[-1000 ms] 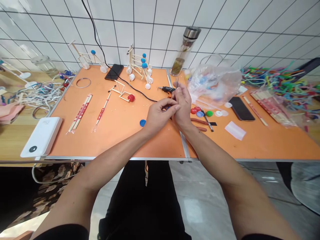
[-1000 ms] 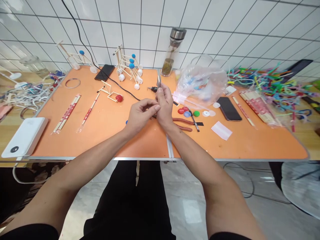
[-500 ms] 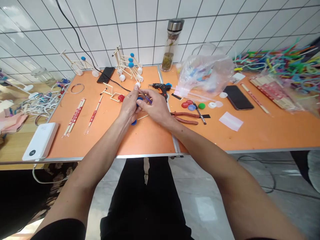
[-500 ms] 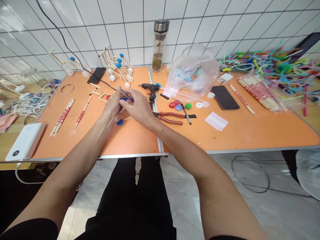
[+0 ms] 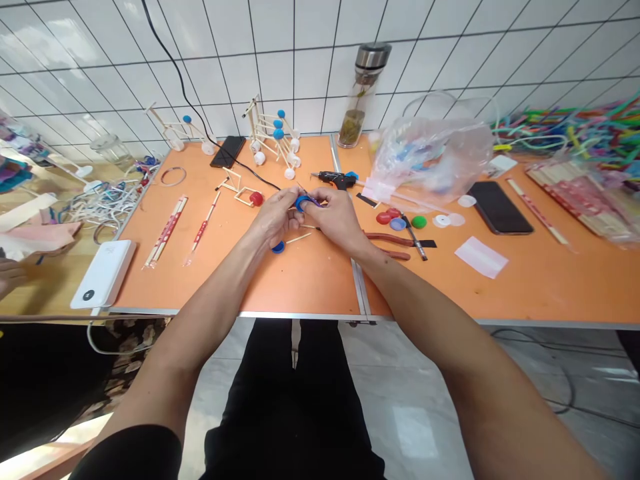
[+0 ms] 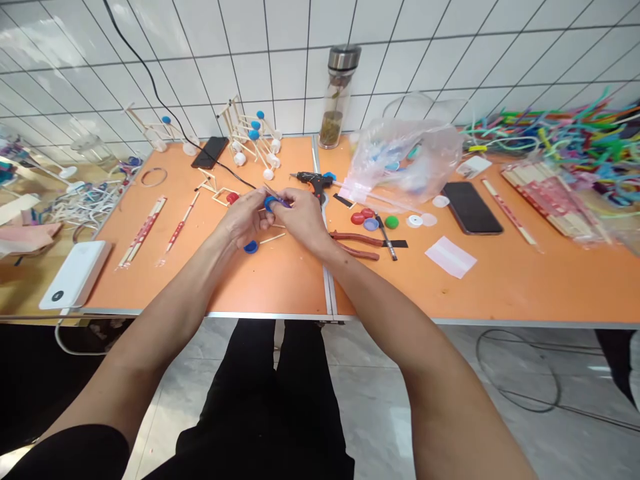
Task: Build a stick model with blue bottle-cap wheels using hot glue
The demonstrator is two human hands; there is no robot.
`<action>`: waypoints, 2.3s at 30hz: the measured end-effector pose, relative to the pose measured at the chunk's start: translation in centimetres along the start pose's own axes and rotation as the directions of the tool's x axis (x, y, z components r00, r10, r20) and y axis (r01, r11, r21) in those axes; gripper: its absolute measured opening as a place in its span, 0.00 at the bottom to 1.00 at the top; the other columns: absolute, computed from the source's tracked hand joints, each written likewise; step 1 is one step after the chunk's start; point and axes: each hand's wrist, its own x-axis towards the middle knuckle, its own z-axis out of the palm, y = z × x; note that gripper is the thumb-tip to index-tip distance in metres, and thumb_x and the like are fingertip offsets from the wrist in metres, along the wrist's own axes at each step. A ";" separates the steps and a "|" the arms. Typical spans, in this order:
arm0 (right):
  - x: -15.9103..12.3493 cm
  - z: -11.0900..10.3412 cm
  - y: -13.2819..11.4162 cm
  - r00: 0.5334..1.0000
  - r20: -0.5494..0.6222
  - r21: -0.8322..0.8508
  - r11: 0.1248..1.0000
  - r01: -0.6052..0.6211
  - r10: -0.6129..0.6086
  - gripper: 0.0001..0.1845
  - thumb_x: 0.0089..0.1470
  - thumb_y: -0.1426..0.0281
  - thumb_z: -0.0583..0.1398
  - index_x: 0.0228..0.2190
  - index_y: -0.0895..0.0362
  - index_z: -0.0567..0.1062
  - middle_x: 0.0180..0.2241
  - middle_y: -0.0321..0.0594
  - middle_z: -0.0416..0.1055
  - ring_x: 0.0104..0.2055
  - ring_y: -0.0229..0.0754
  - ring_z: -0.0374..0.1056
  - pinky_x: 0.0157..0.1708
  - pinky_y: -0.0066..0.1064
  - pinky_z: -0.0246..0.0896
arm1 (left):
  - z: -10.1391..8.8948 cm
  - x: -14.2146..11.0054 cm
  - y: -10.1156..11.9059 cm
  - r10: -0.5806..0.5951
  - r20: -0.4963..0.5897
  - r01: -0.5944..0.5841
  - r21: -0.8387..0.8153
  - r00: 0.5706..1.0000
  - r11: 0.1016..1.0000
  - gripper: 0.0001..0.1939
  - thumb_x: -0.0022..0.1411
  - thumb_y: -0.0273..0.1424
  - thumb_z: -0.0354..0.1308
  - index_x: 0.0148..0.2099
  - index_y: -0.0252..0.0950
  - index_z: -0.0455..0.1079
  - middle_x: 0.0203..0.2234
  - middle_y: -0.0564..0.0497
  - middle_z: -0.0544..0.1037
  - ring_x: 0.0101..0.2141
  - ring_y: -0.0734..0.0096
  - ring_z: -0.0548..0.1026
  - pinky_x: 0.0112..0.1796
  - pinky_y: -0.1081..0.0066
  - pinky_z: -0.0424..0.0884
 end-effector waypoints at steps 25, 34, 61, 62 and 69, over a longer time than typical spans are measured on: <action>-0.9 -1.5 -0.8 0.961 0.006 -0.407 0.877 0.257 -0.278 0.26 0.79 0.53 0.55 0.60 0.56 0.83 0.52 0.51 0.85 0.52 0.56 0.79 0.52 0.45 0.72 | -1.8 1.1 1.1 -0.156 -0.135 0.071 -0.490 0.979 0.869 0.18 0.82 0.22 0.55 0.38 0.29 0.80 0.32 0.46 0.86 0.33 0.76 0.86 0.41 0.80 0.83; -2.1 -1.4 -2.4 0.972 0.086 -0.736 0.644 0.209 -0.217 0.27 0.82 0.57 0.49 0.60 0.56 0.82 0.52 0.52 0.83 0.47 0.55 0.77 0.35 0.38 0.59 | -1.7 0.6 0.9 -0.159 -0.119 0.077 -0.509 0.980 0.858 0.13 0.80 0.22 0.59 0.40 0.31 0.80 0.32 0.46 0.87 0.34 0.74 0.86 0.43 0.75 0.85; -2.2 -1.0 -2.7 0.964 0.186 -0.880 0.405 0.250 -0.191 0.24 0.81 0.70 0.48 0.59 0.58 0.82 0.48 0.53 0.83 0.45 0.53 0.79 0.33 0.43 0.44 | -0.8 0.4 -0.1 0.004 -0.181 -0.054 -0.275 0.983 0.960 0.11 0.75 0.24 0.67 0.36 0.34 0.81 0.32 0.50 0.88 0.32 0.77 0.86 0.46 0.75 0.85; -2.2 -0.9 -2.7 0.961 0.194 -0.884 0.391 0.258 -0.195 0.25 0.81 0.71 0.47 0.60 0.58 0.82 0.48 0.53 0.83 0.46 0.53 0.79 0.33 0.43 0.44 | -0.8 0.4 -0.1 0.025 -0.191 -0.075 -0.262 0.981 0.962 0.11 0.74 0.24 0.68 0.35 0.34 0.81 0.32 0.51 0.88 0.31 0.77 0.86 0.45 0.76 0.85; -2.3 -0.5 -3.3 0.979 0.157 -0.889 0.412 0.197 -0.129 0.27 0.82 0.67 0.45 0.61 0.58 0.81 0.50 0.56 0.82 0.45 0.54 0.79 0.33 0.43 0.45 | -0.3 0.3 -1.1 0.237 -0.245 -0.277 -0.145 0.940 0.950 0.05 0.63 0.28 0.80 0.40 0.37 0.87 0.37 0.52 0.90 0.35 0.75 0.87 0.45 0.73 0.85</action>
